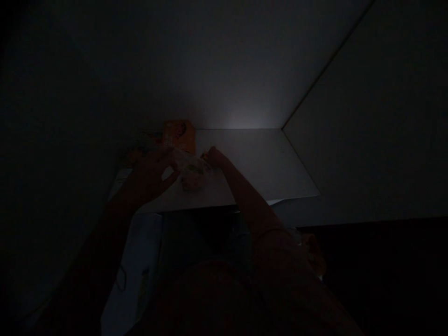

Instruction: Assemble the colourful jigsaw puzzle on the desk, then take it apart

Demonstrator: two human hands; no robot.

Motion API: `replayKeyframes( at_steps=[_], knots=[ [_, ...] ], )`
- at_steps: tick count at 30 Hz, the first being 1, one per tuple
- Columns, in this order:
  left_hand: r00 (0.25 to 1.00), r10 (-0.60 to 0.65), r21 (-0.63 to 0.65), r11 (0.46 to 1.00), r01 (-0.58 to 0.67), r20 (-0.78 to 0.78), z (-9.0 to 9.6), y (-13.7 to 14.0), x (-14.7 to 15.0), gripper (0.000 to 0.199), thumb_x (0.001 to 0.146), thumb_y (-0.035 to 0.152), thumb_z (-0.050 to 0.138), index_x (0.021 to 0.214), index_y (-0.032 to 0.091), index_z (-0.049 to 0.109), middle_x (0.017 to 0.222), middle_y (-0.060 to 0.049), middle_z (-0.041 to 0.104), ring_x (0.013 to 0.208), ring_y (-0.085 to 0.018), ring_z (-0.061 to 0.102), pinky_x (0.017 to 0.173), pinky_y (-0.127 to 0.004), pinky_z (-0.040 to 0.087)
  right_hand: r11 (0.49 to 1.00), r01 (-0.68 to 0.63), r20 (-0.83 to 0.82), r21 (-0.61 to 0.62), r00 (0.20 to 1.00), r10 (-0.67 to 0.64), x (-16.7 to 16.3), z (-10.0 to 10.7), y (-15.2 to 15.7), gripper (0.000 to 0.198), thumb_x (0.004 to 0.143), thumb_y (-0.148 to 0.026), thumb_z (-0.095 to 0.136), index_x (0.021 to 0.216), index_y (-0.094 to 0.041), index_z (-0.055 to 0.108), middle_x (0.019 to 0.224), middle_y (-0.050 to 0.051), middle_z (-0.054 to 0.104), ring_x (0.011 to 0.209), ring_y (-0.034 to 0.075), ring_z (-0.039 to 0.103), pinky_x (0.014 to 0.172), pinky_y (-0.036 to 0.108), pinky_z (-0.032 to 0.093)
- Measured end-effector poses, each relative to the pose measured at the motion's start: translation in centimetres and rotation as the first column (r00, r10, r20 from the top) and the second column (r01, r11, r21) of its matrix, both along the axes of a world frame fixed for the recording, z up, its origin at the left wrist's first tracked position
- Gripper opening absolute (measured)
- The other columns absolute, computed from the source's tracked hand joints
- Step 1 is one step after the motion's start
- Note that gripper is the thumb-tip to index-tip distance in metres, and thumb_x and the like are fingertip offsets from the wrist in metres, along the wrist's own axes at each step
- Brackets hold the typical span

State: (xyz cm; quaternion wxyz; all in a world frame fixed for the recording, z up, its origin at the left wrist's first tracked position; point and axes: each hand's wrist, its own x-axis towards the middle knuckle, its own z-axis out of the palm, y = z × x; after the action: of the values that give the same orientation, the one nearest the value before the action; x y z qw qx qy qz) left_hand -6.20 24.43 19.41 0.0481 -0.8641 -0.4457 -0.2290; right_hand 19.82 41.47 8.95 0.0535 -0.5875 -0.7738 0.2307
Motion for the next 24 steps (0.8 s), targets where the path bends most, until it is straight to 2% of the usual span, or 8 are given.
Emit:
replayKeyframes(
  at_steps=[4, 8, 11, 14, 17, 20, 22, 24],
  knots=[
    [1.000, 0.003, -0.007, 1.000, -0.003, 0.009, -0.2, 0.2, -0.1, 0.014, 0.108, 0.028, 0.071, 0.115, 0.016, 0.073, 0.167, -0.023, 0.063, 0.150, -0.045, 0.066, 0.123, -0.064, 0.056, 0.997, 0.078, -0.192, -0.029, 0.978, -0.082, 0.3, 0.8, -1.2, 0.037, 0.110, -0.037, 0.083, 0.137, -0.015, 0.072, 0.127, 0.016, 0.084, 0.109, 0.026, 0.082, 0.097, 0.043, 0.070],
    [1.000, -0.007, 0.014, 1.000, 0.007, -0.004, -0.2, 0.3, -0.1, 0.020, 0.111, 0.028, 0.067, 0.119, 0.012, 0.076, 0.164, -0.025, 0.065, 0.148, -0.046, 0.067, 0.122, -0.064, 0.057, 0.997, 0.070, -0.405, -0.014, 0.912, -0.070, 1.9, 3.5, -2.4, 0.029, 0.110, -0.044, 0.078, 0.124, -0.019, 0.071, 0.116, 0.017, 0.087, 0.100, 0.024, 0.083, 0.088, 0.036, 0.070],
    [1.000, -0.024, 0.013, 1.000, 0.024, 0.011, 0.1, 0.5, 0.1, 0.021, 0.112, 0.027, 0.065, 0.118, 0.011, 0.077, 0.161, -0.025, 0.066, 0.145, -0.046, 0.068, 0.122, -0.064, 0.057, 1.000, 0.025, -0.611, 0.018, 0.792, -0.008, 3.2, 6.6, -3.5, 0.029, 0.114, -0.048, 0.067, 0.123, -0.021, 0.071, 0.119, 0.013, 0.088, 0.095, 0.020, 0.083, 0.083, 0.032, 0.069],
    [1.000, 0.002, -0.016, 1.000, -0.002, 0.019, 0.4, 0.7, 0.3, 0.018, 0.110, 0.027, 0.069, 0.119, 0.014, 0.077, 0.161, -0.022, 0.067, 0.147, -0.046, 0.068, 0.122, -0.067, 0.054, 0.996, -0.079, -0.740, 0.030, 0.668, 0.075, 3.2, 9.0, -5.2, 0.038, 0.100, -0.050, 0.086, 0.121, -0.022, 0.072, 0.115, 0.011, 0.088, 0.089, 0.022, 0.082, 0.075, 0.033, 0.067],
    [0.999, 0.042, -0.025, 0.999, -0.041, 0.010, 0.5, 0.5, 0.5, 0.017, 0.109, 0.028, 0.071, 0.119, 0.016, 0.078, 0.162, -0.019, 0.068, 0.151, -0.045, 0.065, 0.128, -0.070, 0.047, 0.976, -0.202, -0.632, 0.080, 0.747, 0.207, 1.7, 9.6, -6.9, 0.036, 0.098, -0.048, 0.089, 0.119, -0.022, 0.074, 0.109, 0.008, 0.087, 0.090, 0.024, 0.081, 0.082, 0.040, 0.068],
    [0.999, 0.047, -0.016, 0.999, -0.047, 0.019, 0.2, 0.2, 0.3, 0.016, 0.110, 0.029, 0.069, 0.117, 0.017, 0.078, 0.162, -0.019, 0.068, 0.150, -0.043, 0.066, 0.129, -0.070, 0.043, 0.928, -0.274, -0.449, 0.251, 0.817, 0.362, 0.5, 8.8, -8.4, 0.027, 0.110, -0.047, 0.077, 0.121, -0.023, 0.080, 0.126, 0.013, 0.082, 0.121, 0.030, 0.078, 0.114, 0.054, 0.061],
    [0.998, 0.055, -0.023, 0.998, -0.054, 0.024, -0.1, 0.1, 0.1, 0.017, 0.110, 0.029, 0.068, 0.118, 0.018, 0.077, 0.164, -0.019, 0.066, 0.152, -0.043, 0.065, 0.129, -0.070, 0.043, 0.891, -0.229, -0.320, 0.392, 0.874, 0.365, 0.4, 7.9, -9.3, 0.028, 0.112, -0.048, 0.077, 0.125, -0.024, 0.084, 0.141, 0.017, 0.074, 0.146, 0.036, 0.065, 0.130, 0.064, 0.049],
    [0.997, 0.074, -0.034, 0.997, -0.073, 0.025, -0.3, -0.1, -0.1, 0.017, 0.111, 0.031, 0.067, 0.119, 0.019, 0.077, 0.169, -0.019, 0.063, 0.156, -0.042, 0.062, 0.130, -0.070, 0.042, 0.873, -0.188, -0.270, 0.450, 0.903, 0.334, 0.9, 6.8, -10.2, 0.032, 0.112, -0.052, 0.077, 0.131, -0.027, 0.085, 0.146, 0.017, 0.067, 0.156, 0.038, 0.056, 0.135, 0.067, 0.042]
  ],
)
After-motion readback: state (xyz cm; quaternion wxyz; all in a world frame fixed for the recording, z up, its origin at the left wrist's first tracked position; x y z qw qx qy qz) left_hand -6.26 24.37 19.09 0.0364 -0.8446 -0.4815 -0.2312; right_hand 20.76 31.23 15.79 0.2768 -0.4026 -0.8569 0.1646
